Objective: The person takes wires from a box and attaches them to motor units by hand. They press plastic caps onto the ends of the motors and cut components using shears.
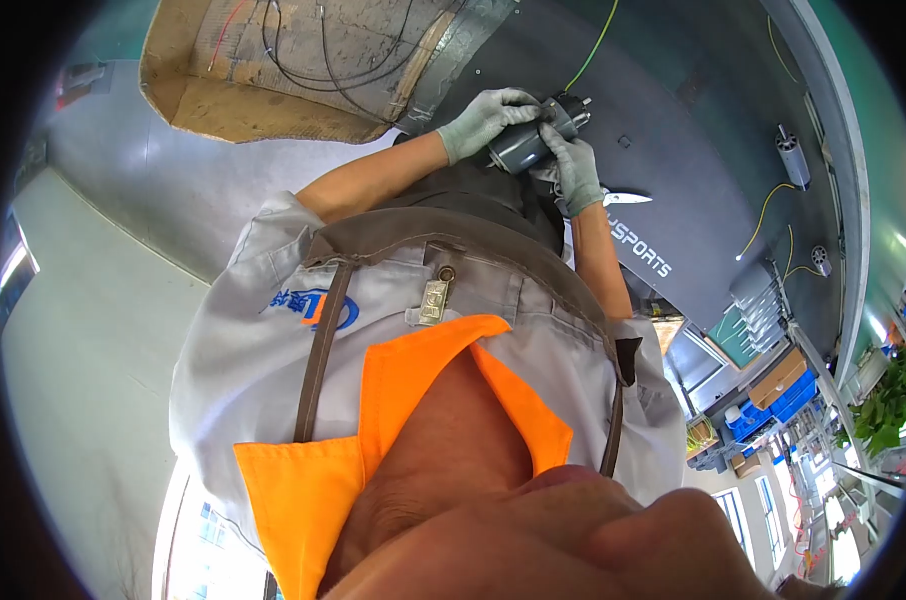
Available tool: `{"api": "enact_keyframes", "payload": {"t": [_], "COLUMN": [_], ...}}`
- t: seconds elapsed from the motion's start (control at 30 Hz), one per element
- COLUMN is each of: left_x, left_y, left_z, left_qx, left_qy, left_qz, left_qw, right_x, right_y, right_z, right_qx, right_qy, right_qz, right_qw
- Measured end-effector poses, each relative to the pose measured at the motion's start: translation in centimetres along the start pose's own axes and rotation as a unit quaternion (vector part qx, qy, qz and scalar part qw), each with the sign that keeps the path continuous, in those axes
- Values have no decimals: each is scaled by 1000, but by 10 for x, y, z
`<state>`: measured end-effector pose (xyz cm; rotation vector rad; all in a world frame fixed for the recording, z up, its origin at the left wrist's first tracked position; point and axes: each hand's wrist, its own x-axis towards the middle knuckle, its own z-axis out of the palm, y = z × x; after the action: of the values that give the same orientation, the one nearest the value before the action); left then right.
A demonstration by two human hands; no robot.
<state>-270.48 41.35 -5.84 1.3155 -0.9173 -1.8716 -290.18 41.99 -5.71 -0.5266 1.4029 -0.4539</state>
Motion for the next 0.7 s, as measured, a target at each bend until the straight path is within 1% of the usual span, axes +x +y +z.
{"api": "enact_keyframes", "payload": {"t": [0.07, 0.13, 0.17, 0.2, 0.23, 0.27, 0.33, 0.37, 0.4, 0.43, 0.47, 0.5, 0.53, 0.57, 0.6, 0.67, 0.7], "left_x": [-7, -9, -4, -3, -4, -5, -1, -1, -3, -4, -2, -1, -2, -2, 2, 9, 2], "left_y": [10, 12, 6, 6, 8, 6, 4, 3, 2, 3, 5, 8, 12, 14, 10, -3, 17], "left_z": [1, 0, -4, -6, -11, -11, -11, -8, -5, -2, -1, 0, 3, 3, 4, 8, 11], "left_qx": [-11, -20, 17, 53, 75, 73, 123, 113, 110, 91, 71, 65, 50, 36, 34, -130, -41], "left_qy": [12, 22, 41, 59, 41, 42, 52, 58, 56, 66, 77, 79, 59, 39, 42, 10, 20], "left_qz": [4, 7, 53, 97, 118, 115, 113, 106, 104, 70, 39, 40, 24, 7, 6, -7, -6], "left_qw": [1000, 1000, 998, 992, 989, 990, 985, 986, 987, 991, 994, 994, 997, 999, 999, 991, 999], "right_x": [3, 9, 17, 23, 26, 27, 18, 15, 9, -2, -5, -7, -8, -7, -29, -21, -22], "right_y": [2, 18, 24, 26, 30, 35, 24, 14, 6, -3, -5, -7, -9, -12, -38, -46, -52], "right_z": [8, 16, 21, 25, 28, 30, 26, 12, 4, 5, -2, -13, -25, -33, -27, -35, -34], "right_qx": [13, 156, 181, 179, 162, 145, 145, 33, -79, -142, -145, -302, -447, -335, -335, -233, -235], "right_qy": [-11, -67, -88, -90, -83, -75, -72, -91, -108, -56, -53, 3, 56, 92, 108, 60, 59], "right_qz": [12, -27, -30, -29, -36, -45, -51, 10, 74, 62, 62, -57, -172, -108, -198, -272, -270], "right_qw": [1000, 985, 979, 979, 983, 986, 985, 995, 988, 986, 986, 951, 876, 932, 915, 932, 932]}}
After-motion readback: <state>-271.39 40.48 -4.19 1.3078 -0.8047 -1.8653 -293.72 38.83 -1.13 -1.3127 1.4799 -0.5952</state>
